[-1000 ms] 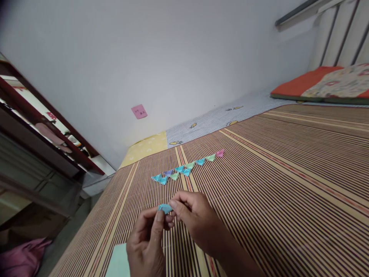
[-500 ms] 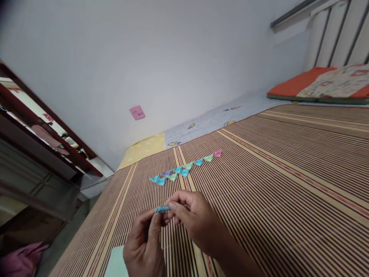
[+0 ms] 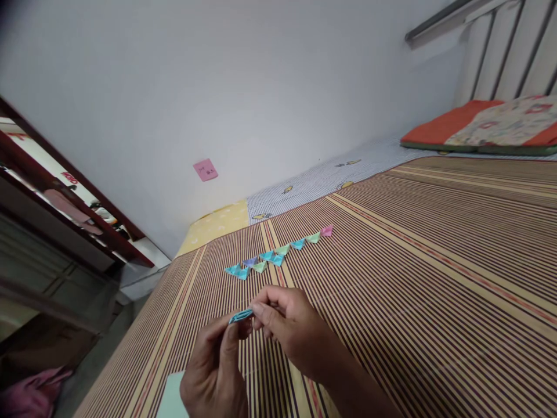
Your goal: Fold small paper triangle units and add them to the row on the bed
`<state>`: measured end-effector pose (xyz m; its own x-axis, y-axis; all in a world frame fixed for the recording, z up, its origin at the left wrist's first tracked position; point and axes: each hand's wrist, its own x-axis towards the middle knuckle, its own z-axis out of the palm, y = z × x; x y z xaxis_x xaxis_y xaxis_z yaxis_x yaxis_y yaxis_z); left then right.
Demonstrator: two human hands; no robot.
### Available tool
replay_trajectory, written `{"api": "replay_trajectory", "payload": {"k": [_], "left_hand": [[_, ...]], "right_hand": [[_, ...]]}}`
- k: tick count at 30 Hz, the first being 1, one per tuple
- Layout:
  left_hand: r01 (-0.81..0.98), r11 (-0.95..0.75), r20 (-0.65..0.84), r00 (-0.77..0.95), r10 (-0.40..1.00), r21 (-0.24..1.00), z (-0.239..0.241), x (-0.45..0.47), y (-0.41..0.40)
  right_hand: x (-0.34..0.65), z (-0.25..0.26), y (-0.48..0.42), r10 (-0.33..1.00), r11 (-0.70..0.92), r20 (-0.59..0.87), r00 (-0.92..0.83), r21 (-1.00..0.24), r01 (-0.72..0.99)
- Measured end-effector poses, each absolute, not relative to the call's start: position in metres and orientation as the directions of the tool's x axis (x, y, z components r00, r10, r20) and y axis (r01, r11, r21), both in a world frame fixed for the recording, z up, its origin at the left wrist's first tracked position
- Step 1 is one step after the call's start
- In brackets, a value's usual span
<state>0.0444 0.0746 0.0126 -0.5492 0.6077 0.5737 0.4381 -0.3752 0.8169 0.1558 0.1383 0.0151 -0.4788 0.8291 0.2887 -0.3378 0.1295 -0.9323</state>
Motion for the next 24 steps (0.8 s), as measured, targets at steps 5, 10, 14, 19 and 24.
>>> {"api": "replay_trajectory", "payload": {"k": [5,10,14,19,24], "left_hand": [[0.407,-0.277,0.482,-0.594,0.643,0.871,0.012,0.043,0.073],[0.394,-0.269,0.467,-0.596,0.653,0.879,0.013,0.042,0.073],[0.385,-0.302,0.482,-0.574,0.662,0.872,0.012,0.042,0.074],[0.399,-0.267,0.469,-0.594,0.653,0.877,0.008,0.043,0.075],[0.386,-0.260,0.453,-0.587,0.671,0.885,0.008,0.043,0.075]], "right_hand": [[0.154,0.021,0.133,0.842,0.218,0.330,-0.428,-0.932,-0.289],[0.154,0.025,0.131,0.841,0.244,0.351,-0.412,-0.925,-0.291],[0.153,0.025,0.131,0.818,0.199,0.354,-0.454,-0.914,-0.353],[0.155,0.026,0.132,0.823,0.142,0.302,-0.481,-0.929,-0.341],[0.156,0.025,0.134,0.812,0.186,0.331,-0.481,-0.927,-0.324]]}}
